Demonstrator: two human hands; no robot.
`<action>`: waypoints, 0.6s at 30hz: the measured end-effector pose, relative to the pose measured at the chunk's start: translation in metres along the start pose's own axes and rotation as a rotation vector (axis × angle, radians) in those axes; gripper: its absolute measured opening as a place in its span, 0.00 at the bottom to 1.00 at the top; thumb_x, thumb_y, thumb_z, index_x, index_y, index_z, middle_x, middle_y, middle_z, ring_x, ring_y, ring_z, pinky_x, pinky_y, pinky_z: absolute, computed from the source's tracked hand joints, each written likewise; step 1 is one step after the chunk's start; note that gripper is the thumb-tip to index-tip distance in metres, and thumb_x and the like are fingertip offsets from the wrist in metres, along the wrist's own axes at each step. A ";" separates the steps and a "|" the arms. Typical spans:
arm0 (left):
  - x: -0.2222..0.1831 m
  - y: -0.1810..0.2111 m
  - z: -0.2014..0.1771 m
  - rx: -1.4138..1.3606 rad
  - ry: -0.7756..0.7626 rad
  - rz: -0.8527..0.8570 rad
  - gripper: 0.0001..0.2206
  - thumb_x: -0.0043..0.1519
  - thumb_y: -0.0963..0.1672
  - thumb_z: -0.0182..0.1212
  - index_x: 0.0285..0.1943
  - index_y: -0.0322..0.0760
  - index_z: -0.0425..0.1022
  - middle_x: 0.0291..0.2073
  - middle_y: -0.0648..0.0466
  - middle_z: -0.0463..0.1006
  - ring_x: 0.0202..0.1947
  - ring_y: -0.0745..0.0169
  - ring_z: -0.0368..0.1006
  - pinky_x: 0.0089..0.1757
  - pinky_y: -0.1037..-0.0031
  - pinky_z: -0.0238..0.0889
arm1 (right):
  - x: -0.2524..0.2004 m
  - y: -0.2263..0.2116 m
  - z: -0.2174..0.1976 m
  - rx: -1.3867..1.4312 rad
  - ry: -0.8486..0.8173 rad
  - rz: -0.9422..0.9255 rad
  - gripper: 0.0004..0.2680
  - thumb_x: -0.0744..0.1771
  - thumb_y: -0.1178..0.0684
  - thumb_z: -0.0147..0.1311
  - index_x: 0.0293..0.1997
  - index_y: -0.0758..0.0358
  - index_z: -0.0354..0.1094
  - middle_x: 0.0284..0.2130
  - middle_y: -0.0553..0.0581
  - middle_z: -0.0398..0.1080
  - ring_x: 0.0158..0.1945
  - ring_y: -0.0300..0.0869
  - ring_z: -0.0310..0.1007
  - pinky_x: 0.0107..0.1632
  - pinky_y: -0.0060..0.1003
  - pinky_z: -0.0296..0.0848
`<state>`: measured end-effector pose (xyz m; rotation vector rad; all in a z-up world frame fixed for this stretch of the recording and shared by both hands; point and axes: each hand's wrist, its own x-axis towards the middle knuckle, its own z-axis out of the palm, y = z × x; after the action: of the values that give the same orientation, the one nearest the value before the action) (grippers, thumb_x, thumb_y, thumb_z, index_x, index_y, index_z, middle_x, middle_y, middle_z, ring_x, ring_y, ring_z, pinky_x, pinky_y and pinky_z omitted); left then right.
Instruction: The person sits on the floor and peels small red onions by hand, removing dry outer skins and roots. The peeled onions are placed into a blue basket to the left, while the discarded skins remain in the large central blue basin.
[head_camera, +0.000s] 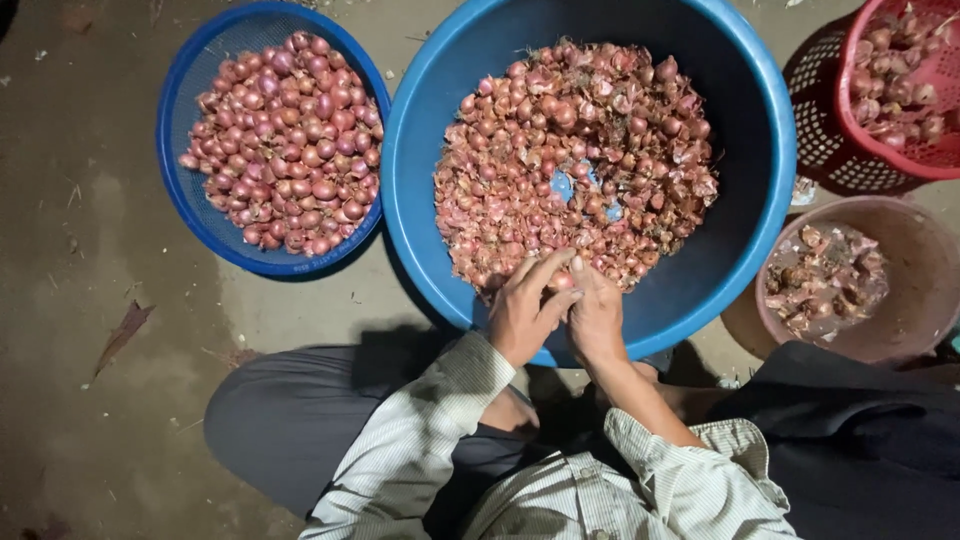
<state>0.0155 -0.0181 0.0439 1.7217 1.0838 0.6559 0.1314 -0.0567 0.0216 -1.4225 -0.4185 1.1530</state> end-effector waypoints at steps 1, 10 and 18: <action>0.000 0.000 0.000 0.014 -0.011 0.010 0.21 0.64 0.48 0.63 0.67 0.48 0.71 0.55 0.43 0.76 0.55 0.32 0.73 0.51 0.47 0.69 | 0.001 0.001 -0.001 0.022 0.006 0.024 0.18 0.73 0.48 0.50 0.22 0.64 0.65 0.07 0.58 0.62 0.12 0.36 0.62 0.17 0.27 0.59; 0.008 0.005 -0.014 0.260 -0.014 0.043 0.19 0.65 0.46 0.57 0.67 0.55 0.71 0.41 0.52 0.74 0.46 0.42 0.76 0.44 0.54 0.71 | 0.002 -0.004 -0.003 -0.227 -0.143 -0.119 0.08 0.72 0.49 0.50 0.39 0.60 0.71 0.20 0.53 0.64 0.27 0.37 0.65 0.34 0.33 0.67; 0.007 -0.009 -0.001 0.361 0.088 0.088 0.23 0.53 0.45 0.66 0.61 0.49 0.75 0.46 0.54 0.78 0.49 0.49 0.78 0.46 0.59 0.72 | -0.001 -0.029 0.004 -0.395 -0.206 -0.206 0.14 0.74 0.53 0.41 0.31 0.62 0.71 0.17 0.54 0.65 0.25 0.39 0.63 0.35 0.37 0.70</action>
<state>0.0143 -0.0098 0.0357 2.0750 1.2516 0.6225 0.1381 -0.0486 0.0492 -1.5567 -0.9588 1.0885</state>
